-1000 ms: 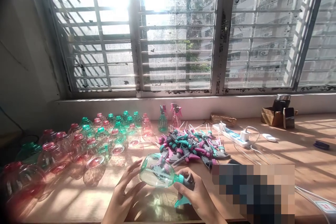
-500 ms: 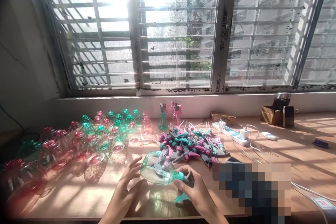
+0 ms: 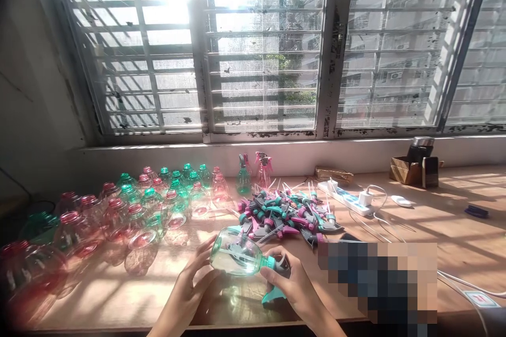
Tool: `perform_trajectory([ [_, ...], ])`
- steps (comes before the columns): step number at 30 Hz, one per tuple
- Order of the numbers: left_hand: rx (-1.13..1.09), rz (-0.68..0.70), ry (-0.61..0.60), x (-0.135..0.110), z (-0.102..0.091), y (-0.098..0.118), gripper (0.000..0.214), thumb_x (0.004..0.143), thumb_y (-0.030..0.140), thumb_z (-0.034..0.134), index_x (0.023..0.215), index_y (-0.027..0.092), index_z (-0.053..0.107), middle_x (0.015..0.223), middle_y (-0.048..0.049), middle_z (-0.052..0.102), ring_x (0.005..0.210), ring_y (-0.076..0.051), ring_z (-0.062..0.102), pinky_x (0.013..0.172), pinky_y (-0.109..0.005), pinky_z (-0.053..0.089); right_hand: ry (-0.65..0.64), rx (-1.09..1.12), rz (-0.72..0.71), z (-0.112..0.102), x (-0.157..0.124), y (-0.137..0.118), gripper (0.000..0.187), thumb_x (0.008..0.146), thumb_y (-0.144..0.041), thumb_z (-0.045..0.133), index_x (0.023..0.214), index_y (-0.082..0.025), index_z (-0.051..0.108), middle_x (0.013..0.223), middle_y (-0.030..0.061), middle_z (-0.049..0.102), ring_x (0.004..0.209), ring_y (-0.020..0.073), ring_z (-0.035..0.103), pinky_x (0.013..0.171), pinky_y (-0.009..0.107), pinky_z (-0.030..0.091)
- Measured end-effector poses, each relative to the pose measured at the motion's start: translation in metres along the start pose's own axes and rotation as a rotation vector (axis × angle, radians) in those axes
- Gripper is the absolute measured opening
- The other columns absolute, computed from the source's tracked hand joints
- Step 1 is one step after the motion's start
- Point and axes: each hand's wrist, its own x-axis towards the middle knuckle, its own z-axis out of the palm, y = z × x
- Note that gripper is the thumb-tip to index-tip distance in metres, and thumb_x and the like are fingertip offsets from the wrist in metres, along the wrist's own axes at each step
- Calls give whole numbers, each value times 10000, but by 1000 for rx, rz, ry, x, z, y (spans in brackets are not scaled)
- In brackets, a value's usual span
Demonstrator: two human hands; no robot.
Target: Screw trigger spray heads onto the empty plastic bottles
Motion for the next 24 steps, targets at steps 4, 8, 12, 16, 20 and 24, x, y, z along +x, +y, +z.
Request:
perform_trajectory([
  [4, -74, -50, -39, -2, 1, 2, 459, 958, 443, 702, 1406, 353, 651, 1726, -61, 314, 1533, -370, 387, 1134, -436, 526, -13, 17, -1, 1, 1, 0, 399, 852, -526, 812, 1020, -212, 633, 666, -38, 648, 626, 181, 628, 623, 302, 545],
  [8, -105, -54, -44, -1, 0, 5, 423, 987, 477, 650, 1388, 345, 671, 1725, -55, 314, 1522, -369, 404, 1094, -403, 562, -26, -17, -10, 0, 1, -1, 387, 828, -513, 838, 990, -213, 654, 711, -34, 657, 642, 176, 643, 607, 277, 544],
  [12, 0, -12, -36, 0, -1, 3, 419, 984, 463, 657, 1378, 325, 687, 1676, -90, 414, 1537, -363, 384, 1135, -419, 522, -24, 0, 0, 0, 0, -2, 395, 851, -528, 813, 1002, -205, 641, 634, -41, 652, 609, 174, 623, 605, 281, 528],
  [16, -15, -10, -18, -4, 1, 1, 435, 973, 457, 677, 1393, 343, 671, 1689, -82, 394, 1544, -384, 366, 1131, -437, 526, -16, 19, 0, 2, 0, -3, 379, 851, -530, 812, 955, -207, 644, 671, -31, 659, 602, 179, 635, 593, 290, 521],
  [20, -76, -59, -36, -5, 2, 8, 463, 966, 463, 695, 1414, 359, 646, 1713, -76, 339, 1478, -397, 466, 1064, -450, 588, -22, -4, -15, 2, 0, -5, 385, 839, -538, 820, 958, -210, 658, 675, -32, 658, 611, 188, 637, 598, 298, 534],
  [24, -59, -42, -28, -3, 1, 10, 386, 996, 455, 653, 1359, 332, 696, 1695, -78, 376, 1526, -376, 395, 1088, -435, 570, -12, -6, 1, 2, 1, -5, 395, 844, -544, 816, 963, -207, 650, 649, -33, 660, 610, 188, 635, 610, 296, 511],
])
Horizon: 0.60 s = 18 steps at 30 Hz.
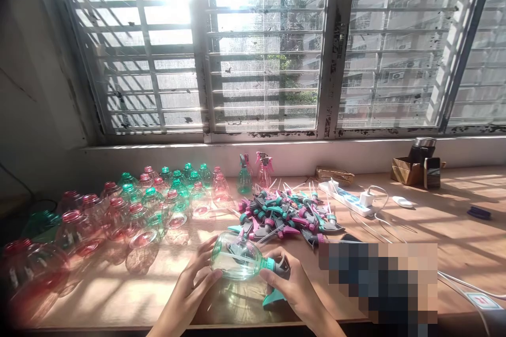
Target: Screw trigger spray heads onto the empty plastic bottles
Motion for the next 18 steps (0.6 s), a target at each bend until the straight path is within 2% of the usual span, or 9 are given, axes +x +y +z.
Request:
perform_trajectory([
  [3, 62, 70, 26, 1, 0, -10, 365, 991, 438, 664, 1337, 335, 710, 1669, -91, 421, 1515, -377, 416, 1109, -459, 547, 13, 73, 34, -1, 1, 1, 424, 826, -560, 829, 951, -201, 641, 642, -29, 670, 592, 179, 624, 599, 286, 483],
  [5, 107, 144, 48, 1, 0, -17, 379, 989, 441, 663, 1357, 355, 692, 1634, -96, 473, 1516, -373, 417, 1137, -490, 514, 32, 155, 62, -2, 1, 2, 458, 801, -588, 836, 949, -205, 634, 668, -27, 672, 588, 179, 628, 588, 290, 496],
  [7, 129, 156, 34, 0, 1, -21, 405, 984, 453, 665, 1382, 377, 666, 1629, -88, 479, 1524, -370, 403, 1140, -500, 508, 44, 200, 75, -3, 1, 3, 473, 789, -598, 840, 954, -208, 630, 697, -25, 668, 599, 184, 634, 589, 302, 522],
  [10, 127, 93, 1, -1, 1, -15, 423, 983, 468, 661, 1396, 377, 646, 1652, -76, 444, 1517, -370, 410, 1146, -500, 503, 33, 154, 60, -3, 2, 4, 490, 770, -590, 859, 963, -203, 629, 664, -34, 649, 579, 179, 619, 580, 302, 519],
  [14, 149, 53, 21, 1, -1, 2, 384, 1013, 475, 602, 1360, 333, 686, 1615, -97, 494, 1515, -361, 415, 1200, -522, 436, 5, 83, 37, -3, 1, 4, 478, 781, -558, 864, 1011, -208, 632, 663, -47, 637, 592, 178, 620, 591, 298, 507],
  [18, 180, 109, 25, 3, -3, -1, 359, 1015, 430, 609, 1351, 340, 699, 1594, -98, 524, 1510, -357, 426, 1220, -529, 405, 21, 80, 31, -3, 1, 5, 446, 802, -544, 853, 1006, -207, 644, 669, -49, 635, 608, 173, 627, 606, 292, 512],
])
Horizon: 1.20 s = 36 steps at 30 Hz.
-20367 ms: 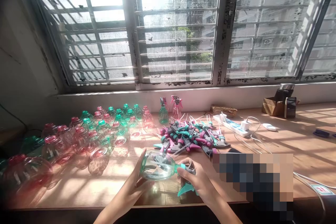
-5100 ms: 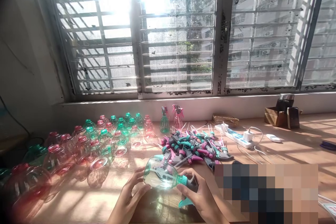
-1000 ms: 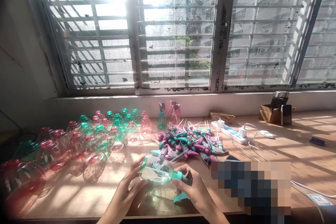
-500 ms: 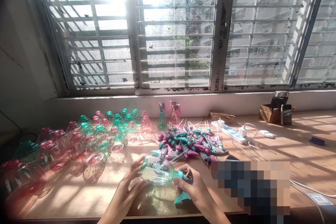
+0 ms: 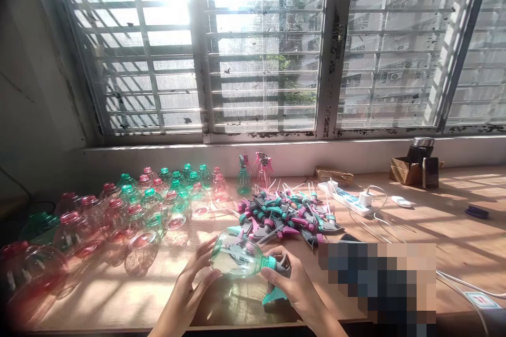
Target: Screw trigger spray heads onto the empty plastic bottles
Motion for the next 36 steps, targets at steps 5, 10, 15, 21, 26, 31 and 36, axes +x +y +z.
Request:
perform_trajectory([
  [5, -26, 51, 21, -5, 6, -20, 396, 1016, 401, 622, 1411, 391, 629, 1643, -78, 451, 1519, -346, 413, 1137, -475, 504, 24, 97, 31, 0, 2, 3, 496, 770, -575, 867, 1002, -203, 636, 704, -23, 684, 594, 174, 644, 609, 303, 527],
  [10, -48, -69, -6, -5, 5, -9, 442, 997, 475, 635, 1428, 375, 615, 1661, -73, 413, 1486, -364, 446, 1027, -393, 583, -18, 70, 24, -1, 2, 3, 472, 778, -543, 874, 991, -202, 627, 670, -38, 677, 589, 164, 631, 595, 286, 506],
  [15, 9, 10, 41, -1, 1, -4, 368, 1004, 452, 627, 1352, 357, 703, 1551, -88, 569, 1412, -377, 522, 983, -407, 583, -46, 34, 10, 0, 2, 2, 454, 798, -540, 859, 993, -197, 633, 618, -43, 675, 570, 163, 621, 568, 267, 467],
  [21, -15, 55, 26, -2, 3, -11, 376, 979, 390, 678, 1355, 391, 687, 1564, -69, 549, 1376, -334, 563, 930, -362, 598, -29, 85, 16, 1, 0, -3, 469, 795, -593, 839, 947, -204, 625, 660, -18, 693, 575, 180, 633, 608, 306, 502],
  [26, 14, -4, 21, -3, 2, 3, 385, 984, 445, 662, 1360, 372, 695, 1511, -81, 587, 1313, -342, 595, 956, -364, 578, -26, 23, -4, 0, 2, 5, 478, 787, -556, 860, 1006, -213, 609, 640, -52, 642, 568, 177, 621, 591, 299, 495],
  [31, 5, 29, 25, -3, 0, -3, 351, 993, 410, 652, 1338, 382, 706, 1493, -78, 601, 1326, -343, 585, 907, -360, 597, -19, 40, -1, 0, 2, 3, 453, 797, -532, 863, 1000, -207, 622, 646, -51, 648, 566, 178, 643, 580, 295, 498],
  [36, -13, 102, 53, -2, 3, -11, 347, 986, 349, 667, 1326, 408, 698, 1538, -68, 570, 1406, -339, 533, 907, -356, 599, 10, 106, -3, 2, 1, -4, 431, 812, -541, 850, 956, -193, 639, 694, -30, 666, 577, 161, 636, 581, 294, 530],
])
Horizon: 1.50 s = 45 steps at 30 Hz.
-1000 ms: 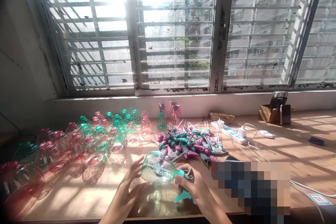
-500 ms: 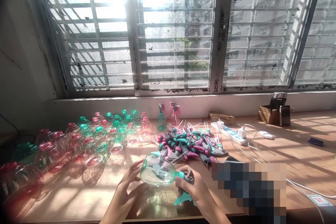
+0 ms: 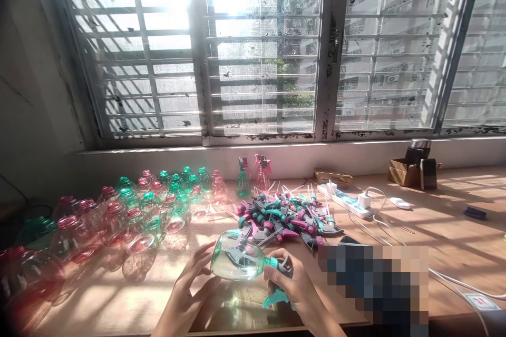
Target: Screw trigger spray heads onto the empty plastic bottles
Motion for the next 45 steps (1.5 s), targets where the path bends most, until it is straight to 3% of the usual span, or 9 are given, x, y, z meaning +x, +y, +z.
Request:
perform_trajectory([
  [5, -13, -104, -46, 0, -1, 11, 369, 969, 416, 695, 1337, 383, 703, 1574, -62, 538, 1468, -344, 466, 970, -343, 581, -22, -71, -34, 1, 0, 1, 439, 794, -528, 869, 987, -209, 637, 645, -53, 643, 559, 167, 640, 557, 288, 544],
  [16, -6, -13, -2, 0, -1, -5, 385, 981, 349, 681, 1355, 440, 669, 1542, -51, 554, 1407, -333, 523, 911, -344, 580, -54, -11, 3, -3, 4, 9, 493, 769, -583, 857, 976, -208, 613, 627, -32, 677, 541, 183, 647, 560, 295, 503],
  [20, 5, -72, -51, 0, -2, 2, 427, 976, 385, 697, 1400, 396, 645, 1594, -70, 499, 1472, -342, 451, 968, -343, 558, -62, -49, -15, -3, 3, 9, 461, 796, -551, 852, 993, -211, 611, 642, -40, 661, 554, 170, 634, 550, 276, 503],
  [26, -4, -94, -29, 3, -4, 8, 372, 1014, 432, 622, 1376, 365, 680, 1543, -83, 542, 1420, -345, 499, 962, -355, 563, -74, -104, -76, -3, 2, 14, 429, 820, -507, 854, 1022, -205, 626, 689, -46, 637, 590, 146, 616, 562, 255, 505],
  [33, -21, -14, -17, 0, -1, -2, 394, 992, 335, 662, 1375, 428, 657, 1544, -50, 552, 1430, -316, 494, 945, -329, 573, -76, -34, -26, -7, 6, 16, 449, 817, -521, 853, 1020, -197, 617, 618, -45, 666, 551, 166, 658, 558, 262, 494],
  [38, -70, -106, -65, -3, -3, 8, 452, 977, 399, 694, 1422, 411, 619, 1597, -48, 483, 1480, -313, 447, 1035, -319, 548, -73, -79, -51, -4, 1, 11, 416, 813, -485, 867, 1015, -209, 629, 655, -52, 665, 569, 165, 662, 550, 253, 502],
  [45, -22, -57, -41, 0, -3, 1, 409, 993, 405, 668, 1401, 416, 635, 1571, -49, 517, 1462, -323, 459, 998, -334, 553, -88, -77, -36, -1, 0, 5, 426, 823, -511, 849, 1026, -209, 628, 646, -53, 659, 575, 165, 656, 557, 257, 513],
])
